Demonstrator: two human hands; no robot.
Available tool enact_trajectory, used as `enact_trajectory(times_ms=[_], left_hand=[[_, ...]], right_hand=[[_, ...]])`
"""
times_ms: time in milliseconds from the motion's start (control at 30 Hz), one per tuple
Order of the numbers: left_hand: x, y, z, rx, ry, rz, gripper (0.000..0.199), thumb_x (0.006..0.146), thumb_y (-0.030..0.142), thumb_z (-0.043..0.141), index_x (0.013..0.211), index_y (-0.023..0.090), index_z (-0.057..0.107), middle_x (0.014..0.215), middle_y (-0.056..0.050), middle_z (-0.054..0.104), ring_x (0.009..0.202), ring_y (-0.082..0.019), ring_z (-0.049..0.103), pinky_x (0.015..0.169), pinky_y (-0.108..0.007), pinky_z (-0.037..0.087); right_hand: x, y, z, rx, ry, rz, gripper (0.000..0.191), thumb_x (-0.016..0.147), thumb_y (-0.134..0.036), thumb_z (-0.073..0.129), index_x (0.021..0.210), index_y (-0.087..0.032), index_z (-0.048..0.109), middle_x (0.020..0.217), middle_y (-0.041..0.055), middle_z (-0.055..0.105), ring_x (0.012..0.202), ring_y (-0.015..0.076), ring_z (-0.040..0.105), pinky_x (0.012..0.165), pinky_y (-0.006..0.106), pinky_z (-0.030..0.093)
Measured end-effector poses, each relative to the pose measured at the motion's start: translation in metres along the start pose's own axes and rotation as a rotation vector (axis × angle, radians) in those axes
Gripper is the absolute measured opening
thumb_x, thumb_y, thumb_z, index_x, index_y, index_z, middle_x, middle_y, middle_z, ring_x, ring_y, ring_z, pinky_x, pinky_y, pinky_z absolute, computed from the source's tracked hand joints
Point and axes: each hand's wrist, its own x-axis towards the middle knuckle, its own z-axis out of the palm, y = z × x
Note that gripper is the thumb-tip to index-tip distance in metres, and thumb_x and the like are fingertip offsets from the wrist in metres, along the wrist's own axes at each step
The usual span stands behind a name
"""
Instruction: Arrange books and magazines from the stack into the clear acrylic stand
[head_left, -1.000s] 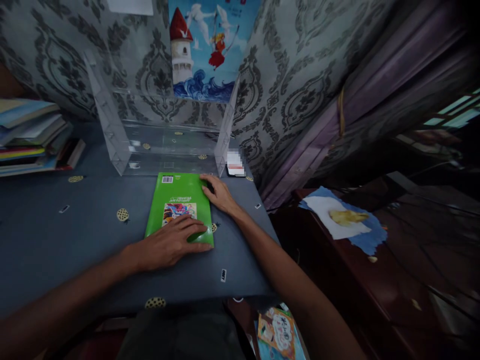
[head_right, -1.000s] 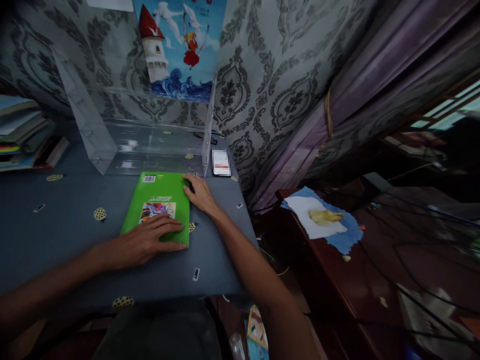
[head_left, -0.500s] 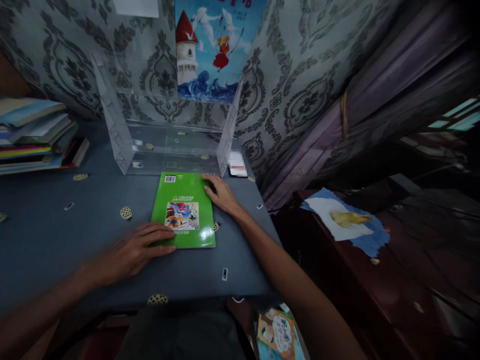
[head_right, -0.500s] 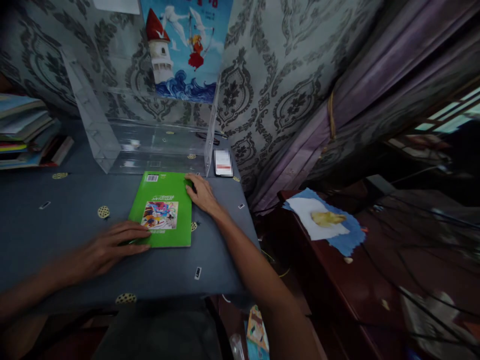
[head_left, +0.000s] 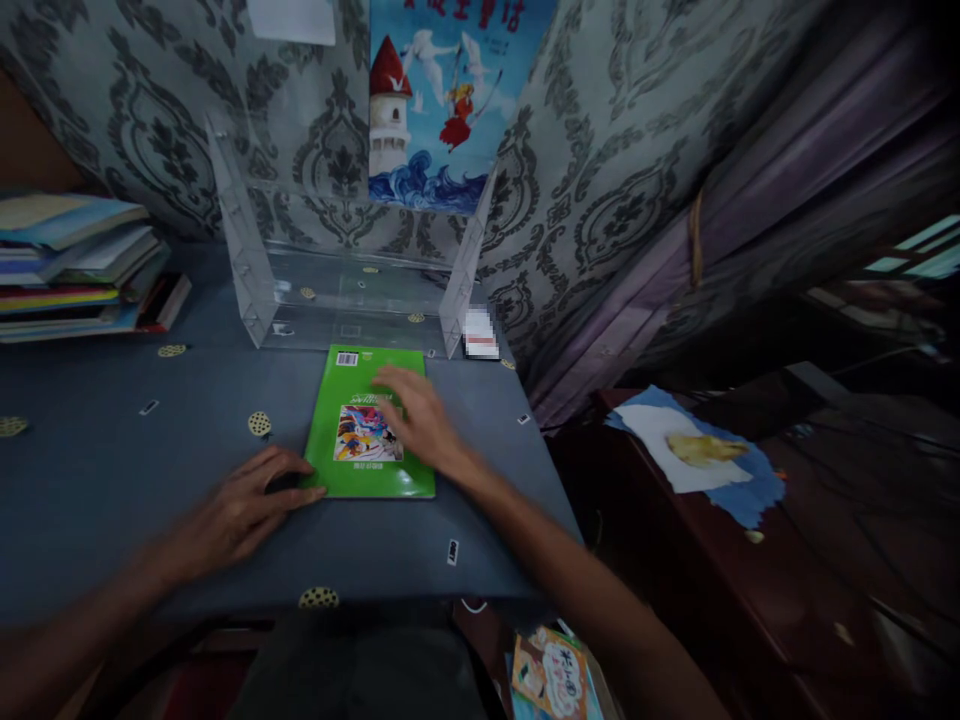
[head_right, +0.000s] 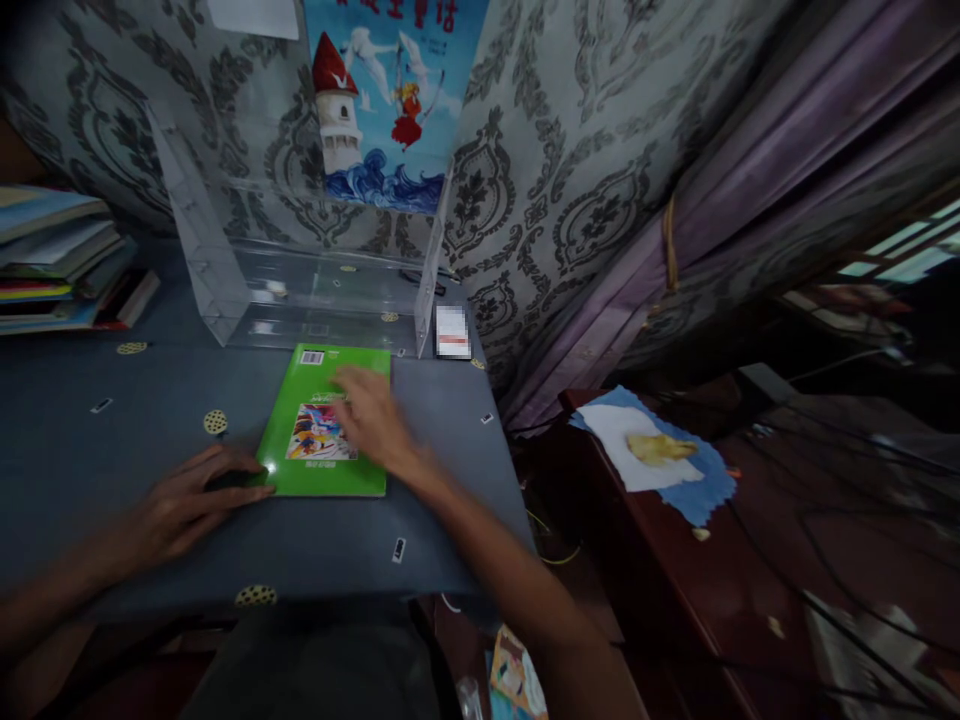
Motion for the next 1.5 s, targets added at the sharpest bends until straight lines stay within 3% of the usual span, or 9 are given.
enact_trajectory(times_ms=[133,233,500,700,867,1000,1100,1300,1500], left_hand=[[-0.004,0.001,0.002,0.067,0.049,0.016,0.032,0.095,0.013,0.047,0.108,0.028,0.073,0.107,-0.006,0.068,0.106,-0.021,0.062,0.092,-0.032,0.053],[-0.006,0.001,0.004,0.118,0.097,0.025,0.031,0.096,0.014,0.046,0.105,0.027,0.073,0.104,-0.006,0.068,0.108,-0.021,0.061,0.092,-0.031,0.053],[0.003,0.005,-0.003,0.024,-0.015,0.021,0.044,0.095,0.007,0.045,0.127,0.029,0.065,0.117,-0.006,0.066,0.108,-0.018,0.060,0.092,-0.029,0.051],[-0.001,0.002,0.001,-0.015,-0.015,-0.015,0.042,0.096,0.012,0.046,0.126,0.032,0.067,0.117,-0.005,0.066,0.108,-0.018,0.060,0.093,-0.029,0.051],[0.003,-0.002,0.005,-0.038,0.014,-0.058,0.037,0.099,0.014,0.043,0.122,0.030,0.067,0.117,-0.005,0.065,0.109,-0.017,0.060,0.094,-0.027,0.051],[0.013,-0.006,0.014,0.085,0.104,-0.061,0.032,0.101,0.023,0.046,0.127,0.029,0.064,0.120,-0.005,0.065,0.113,-0.018,0.060,0.096,-0.029,0.051],[0.023,-0.005,0.027,0.210,0.140,0.002,0.033,0.100,0.034,0.049,0.130,0.029,0.062,0.126,-0.006,0.066,0.117,-0.022,0.060,0.098,-0.034,0.051],[0.050,0.014,0.059,0.381,0.008,0.131,0.047,0.097,0.041,0.057,0.142,0.029,0.053,0.140,-0.007,0.061,0.132,-0.027,0.053,0.115,-0.049,0.040],[0.059,0.009,0.070,0.455,-0.056,0.187,0.041,0.102,0.037,0.049,0.143,0.032,0.052,0.136,-0.004,0.066,0.129,-0.022,0.057,0.114,-0.043,0.041]], right_hand=[[-0.014,-0.076,0.033,0.006,-0.213,-0.202,0.038,0.102,-0.039,0.050,0.139,-0.030,0.053,0.149,0.0070,0.053,0.146,0.0233,0.040,0.120,0.050,0.037],[-0.023,-0.092,0.046,-0.050,-0.278,-0.206,0.051,0.101,-0.046,0.051,0.146,-0.023,0.046,0.152,0.0127,0.049,0.150,0.0265,0.033,0.122,0.051,0.035],[-0.049,-0.062,0.021,-0.108,-0.233,-0.034,0.052,0.102,-0.040,0.051,0.147,-0.015,0.044,0.157,0.0192,0.040,0.155,0.0287,0.022,0.125,0.054,0.030],[-0.061,-0.055,0.007,-0.121,-0.205,0.072,0.045,0.104,-0.035,0.045,0.146,-0.017,0.043,0.160,0.0149,0.038,0.155,0.0248,0.022,0.125,0.052,0.029],[-0.060,-0.053,0.000,-0.148,-0.269,0.104,0.045,0.102,-0.032,0.050,0.145,-0.017,0.045,0.158,0.0143,0.041,0.154,0.0254,0.025,0.125,0.050,0.030],[-0.046,-0.036,-0.006,-0.201,-0.294,0.105,0.046,0.101,-0.034,0.052,0.144,-0.018,0.048,0.154,0.0141,0.047,0.148,0.0254,0.036,0.124,0.051,0.028],[-0.020,-0.010,-0.008,-0.261,-0.260,0.135,0.040,0.101,-0.034,0.051,0.138,-0.018,0.053,0.151,0.0153,0.050,0.146,0.0249,0.040,0.121,0.048,0.030],[0.035,0.027,-0.006,-0.403,-0.171,0.285,0.035,0.099,-0.029,0.055,0.132,-0.015,0.057,0.137,0.0144,0.060,0.131,0.0256,0.050,0.111,0.044,0.039],[0.038,0.030,0.000,-0.409,-0.104,0.267,0.033,0.099,-0.027,0.055,0.129,-0.016,0.060,0.132,0.0119,0.061,0.125,0.0256,0.051,0.109,0.041,0.041]])
